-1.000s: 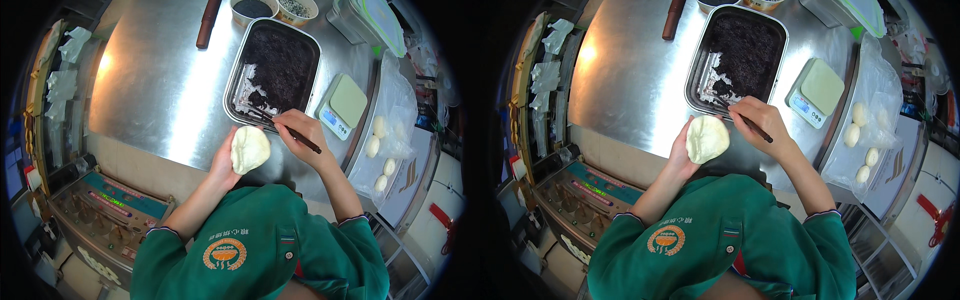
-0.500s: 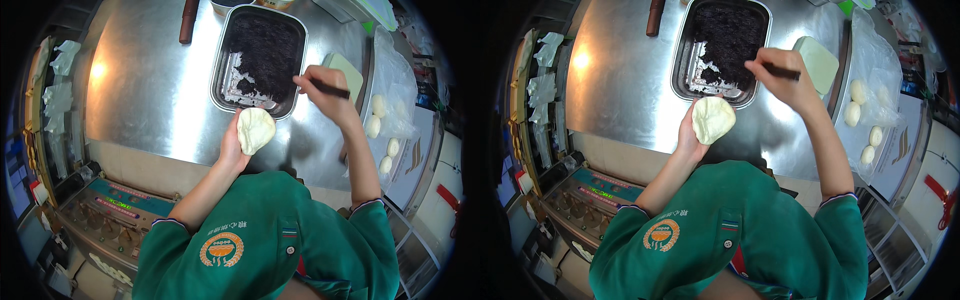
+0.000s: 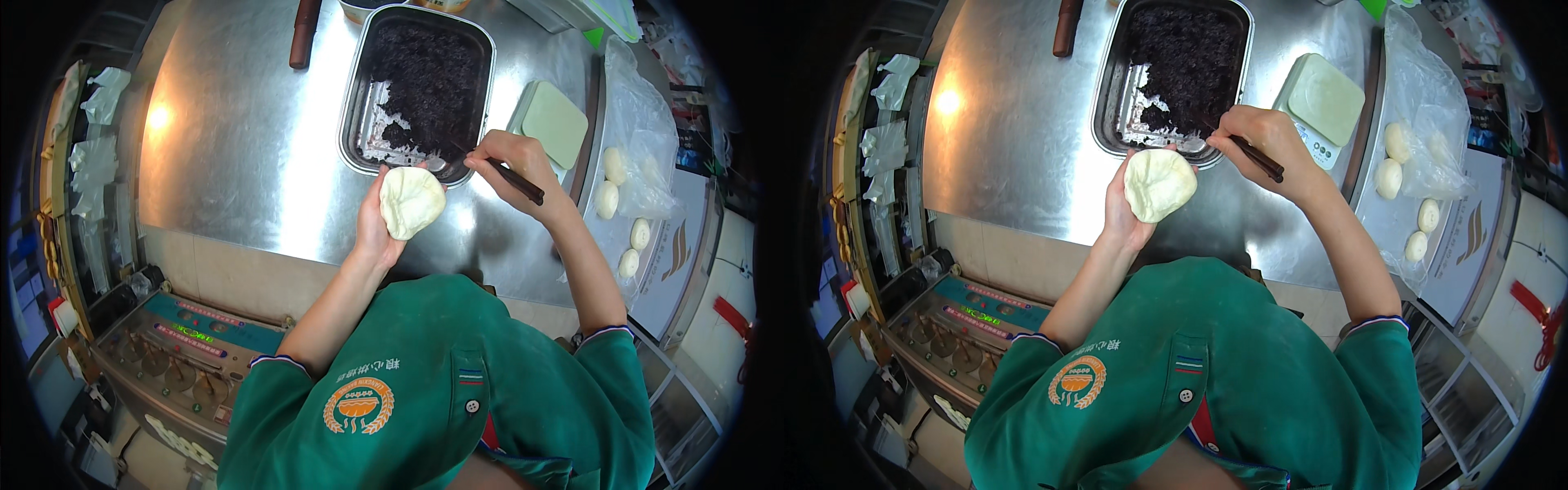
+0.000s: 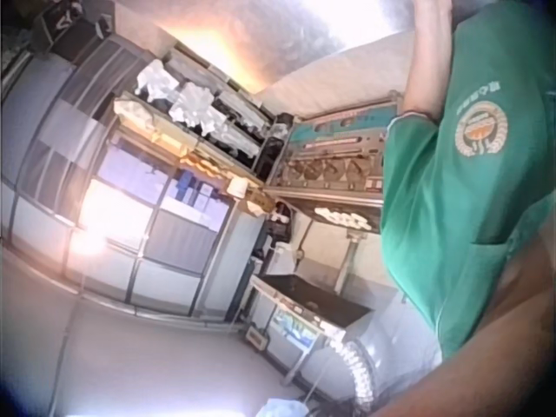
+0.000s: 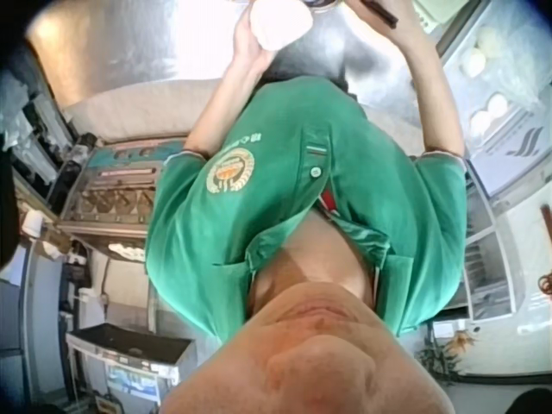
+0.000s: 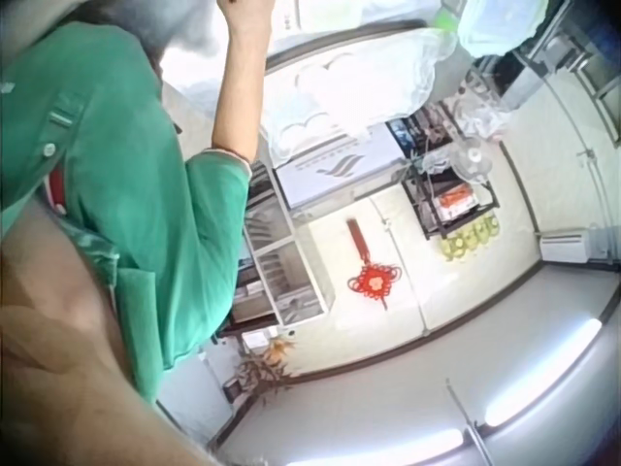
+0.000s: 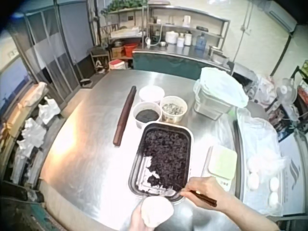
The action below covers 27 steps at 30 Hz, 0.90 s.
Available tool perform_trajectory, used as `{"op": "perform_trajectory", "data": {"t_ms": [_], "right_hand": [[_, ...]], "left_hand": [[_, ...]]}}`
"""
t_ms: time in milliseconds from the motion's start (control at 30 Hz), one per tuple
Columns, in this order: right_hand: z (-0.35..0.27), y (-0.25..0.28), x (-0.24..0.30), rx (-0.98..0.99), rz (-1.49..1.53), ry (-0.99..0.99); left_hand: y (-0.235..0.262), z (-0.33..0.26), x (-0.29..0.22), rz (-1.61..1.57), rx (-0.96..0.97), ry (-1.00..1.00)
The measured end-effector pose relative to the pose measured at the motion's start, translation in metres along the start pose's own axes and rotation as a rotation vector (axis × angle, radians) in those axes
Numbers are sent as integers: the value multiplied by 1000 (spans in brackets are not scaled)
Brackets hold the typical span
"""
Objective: The person prepares filled pastries by flattening dough balls, adding a dark filling with chopsticks, sealing the dough, and dipping the tops into a dark liquid. The finished pastries are placed on a tray.
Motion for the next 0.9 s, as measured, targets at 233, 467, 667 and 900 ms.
{"op": "perform_trajectory", "data": {"t_ms": [233, 467, 667, 900], "right_hand": [[-1, -1, 8, 71, 28, 11], [-6, 0, -1, 111, 88, -79], [-60, 36, -44, -320, 675, -464], [-88, 38, 51, -428, 130, 134]], "left_hand": [[1, 1, 1, 4, 14, 3], [-3, 0, -1, 12, 37, 8], [12, -25, -19, 35, -33, 18], [-24, -16, -59, -212, -22, -237]]}}
Point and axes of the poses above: each hand's wrist, its own z-axis towards the middle knuckle, its own y-axis out of the back of the hand, x = y × z, the point moved 8 cm from there along z, towards the middle knuckle, and after that the axes turned 5 degrees about z, right-handed, at the moved point
